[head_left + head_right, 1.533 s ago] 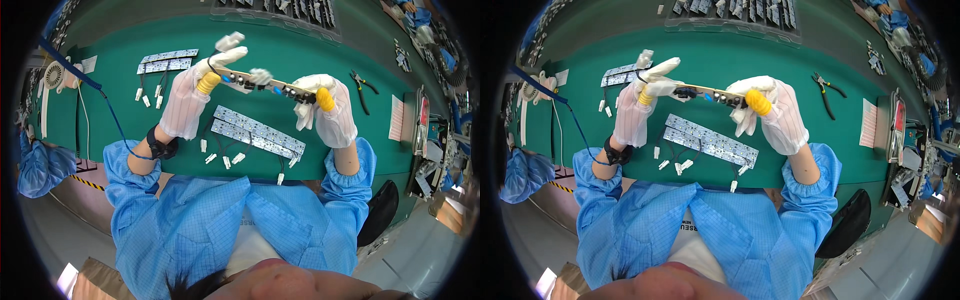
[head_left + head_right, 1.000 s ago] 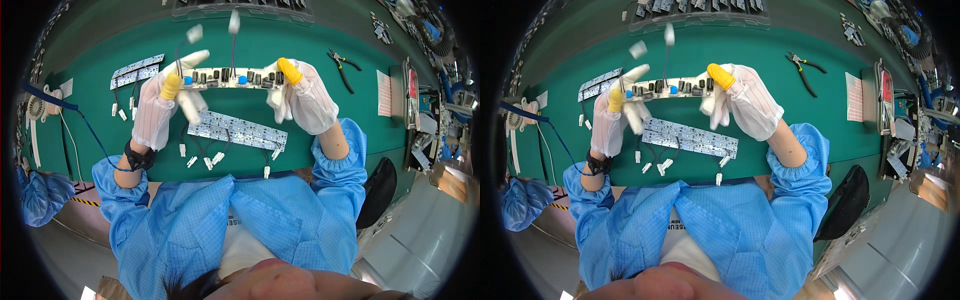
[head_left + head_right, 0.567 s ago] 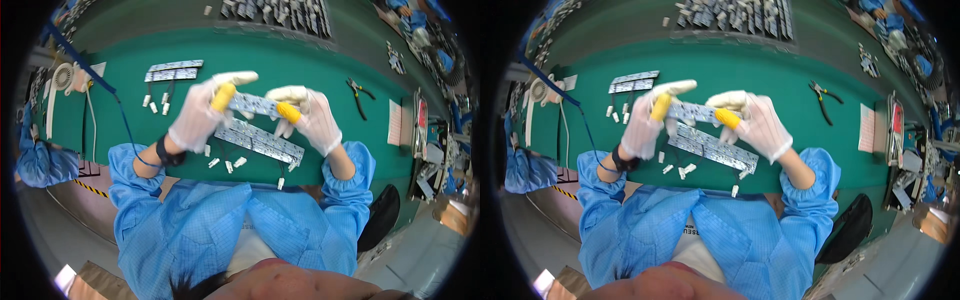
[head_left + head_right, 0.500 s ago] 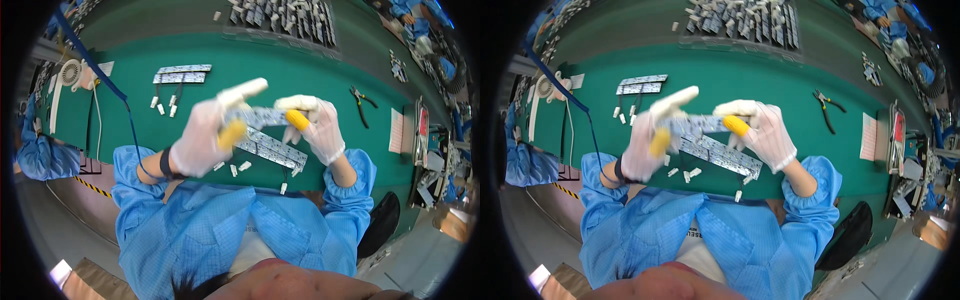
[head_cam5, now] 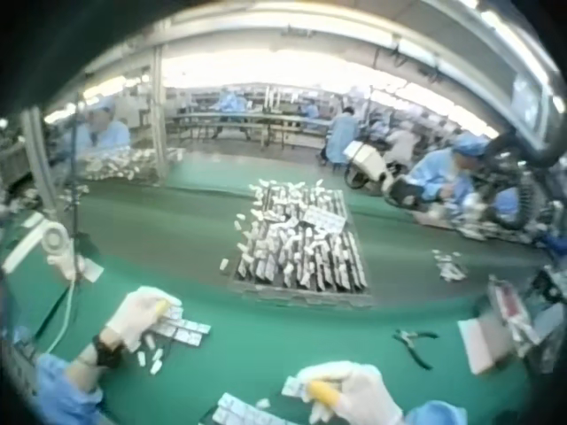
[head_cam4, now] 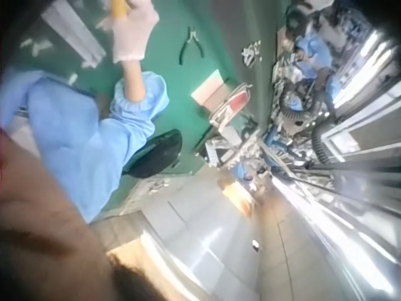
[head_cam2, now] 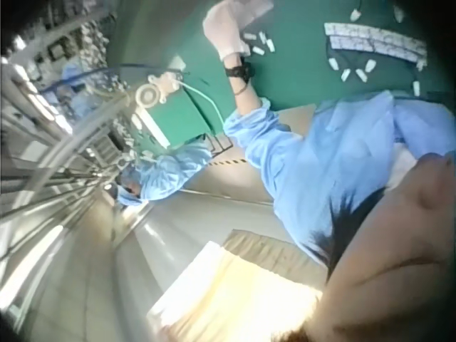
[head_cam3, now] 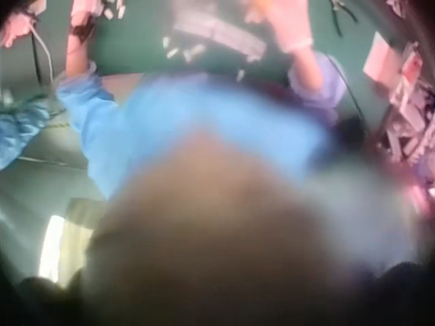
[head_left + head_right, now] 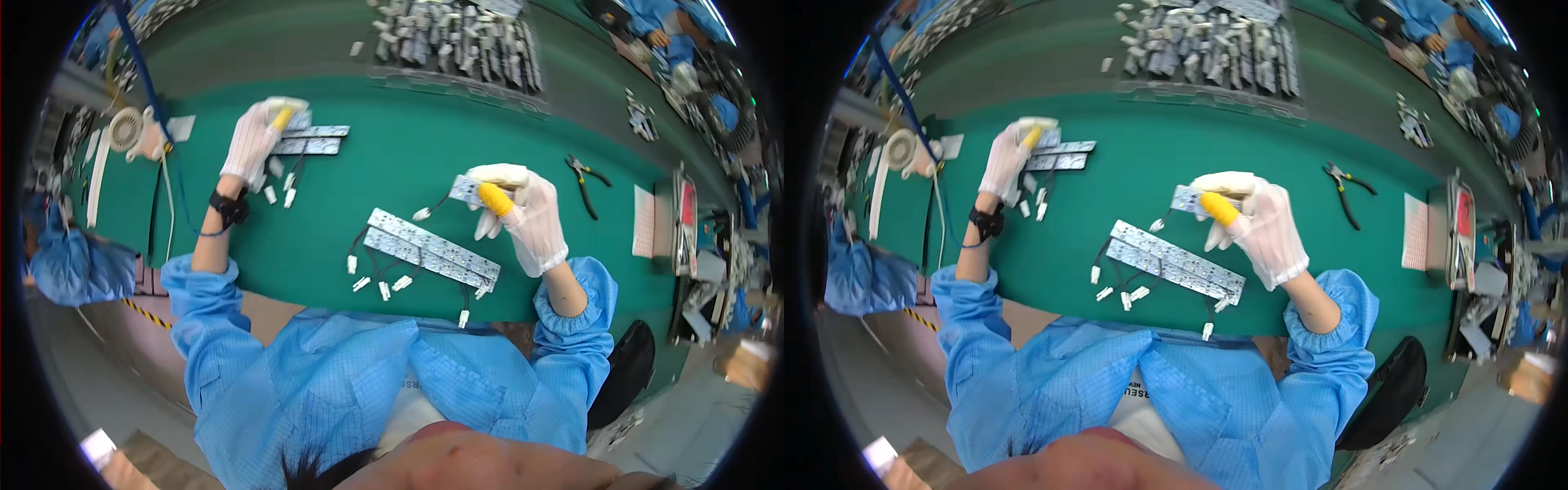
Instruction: Assembling electronic components onto LED circuit board strips at a manual assembly station.
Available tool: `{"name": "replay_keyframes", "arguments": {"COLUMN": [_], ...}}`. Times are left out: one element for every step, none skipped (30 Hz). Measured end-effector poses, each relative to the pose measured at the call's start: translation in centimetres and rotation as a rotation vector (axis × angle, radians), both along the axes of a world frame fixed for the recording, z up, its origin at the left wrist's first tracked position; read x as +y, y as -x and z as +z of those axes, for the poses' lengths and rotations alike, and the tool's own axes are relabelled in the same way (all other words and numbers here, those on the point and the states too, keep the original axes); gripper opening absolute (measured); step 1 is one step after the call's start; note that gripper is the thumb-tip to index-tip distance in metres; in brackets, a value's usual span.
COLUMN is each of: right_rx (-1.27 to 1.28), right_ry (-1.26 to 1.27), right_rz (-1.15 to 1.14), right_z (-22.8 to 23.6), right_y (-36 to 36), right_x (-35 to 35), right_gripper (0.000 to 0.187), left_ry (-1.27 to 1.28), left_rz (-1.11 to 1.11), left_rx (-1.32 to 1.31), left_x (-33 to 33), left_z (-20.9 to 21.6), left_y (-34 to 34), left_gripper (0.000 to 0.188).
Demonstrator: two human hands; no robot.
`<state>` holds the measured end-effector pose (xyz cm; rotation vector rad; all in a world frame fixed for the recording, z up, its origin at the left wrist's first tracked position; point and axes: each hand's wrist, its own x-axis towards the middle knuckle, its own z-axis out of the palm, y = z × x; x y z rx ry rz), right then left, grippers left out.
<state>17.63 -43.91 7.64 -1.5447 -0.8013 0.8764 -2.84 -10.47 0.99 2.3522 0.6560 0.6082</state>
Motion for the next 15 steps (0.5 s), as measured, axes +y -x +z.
{"name": "replay_keyframes", "arguments": {"right_rx": [0.064, 0.074, 0.109, 0.139, 0.112, 0.122, 0.155, 0.129, 0.105, 0.041, -0.02, -0.222, -0.417, -0.494, -0.693], "right_ry": [0.051, 0.05, 0.028, 0.034, 0.017, 0.047, 0.028, 0.04, 0.051, 0.001, -0.054, -0.183, -0.323, -0.392, -0.357], "right_rz": [0.004, -0.004, -0.014, 0.01, 0.038, 0.025, 0.058, 0.059, 0.058, 0.031, 0.034, 0.015, 0.032, 0.049, 0.016], "right_z": [0.1, -0.1, -0.4, -0.4, -0.6, -0.1, 0.4, 0.2, -0.1, 0.0, 0.6, 0.2, -0.2, 0.1, 0.2], "right_y": [0.1, -0.1, 0.0, -0.5, -0.9, -0.8, -0.7, -1.2, -1.7, -1.7, -1.1, -0.5, 0.3, 1.0, 1.7], "right_x": [-0.2, -0.6, -1.0, -1.2, -1.4, -1.6, -1.6, -2.1, -2.6, -3.1, -3.0, -2.7, -1.6, -0.9, -0.5], "right_gripper": [0.021, 0.02, 0.019, 0.02, 0.022, 0.023, 0.023, 0.023, 0.024, 0.026, 0.027, 0.03, 0.032, 0.038, 0.053], "left_ry": [-0.252, -0.313, -0.332, -0.327, -0.323, -0.371, -0.427, -0.373, -0.315, 0.025, 0.355, 0.4, 0.423, 0.449, 0.473], "left_rz": [-0.061, -0.046, 0.022, 0.057, 0.164, 0.194, 0.243, 0.24, 0.234, -0.009, -0.229, -0.455, -0.643, -0.574, -0.499], "left_rx": [0.072, 0.033, 0.068, 0.036, 0.055, -0.027, -0.107, -0.176, -0.241, -0.33, -0.39, -0.287, -0.177, -0.057, 0.064], "left_x": [1.1, 0.6, 0.9, 0.3, -1.1, -1.3, -1.2, -3.0, -5.8, -9.9, -13.6, -15.2, -16.4, -17.6, -18.3], "left_z": [-1.1, -1.2, -1.4, -0.6, 0.7, 1.3, 2.4, 3.3, 4.5, 5.7, 7.2, 7.2, 7.4, 6.6, 5.8], "left_y": [0.1, -0.1, 0.1, -0.3, -0.6, 0.1, 1.3, 0.5, -0.8, -2.6, -3.1, -3.6, -3.2, -2.9, -2.7], "left_gripper": [0.015, 0.016, 0.018, 0.024, 0.031, 0.036, 0.041, 0.045, 0.051, 0.054, 0.058, 0.06, 0.062, 0.061, 0.06]}}
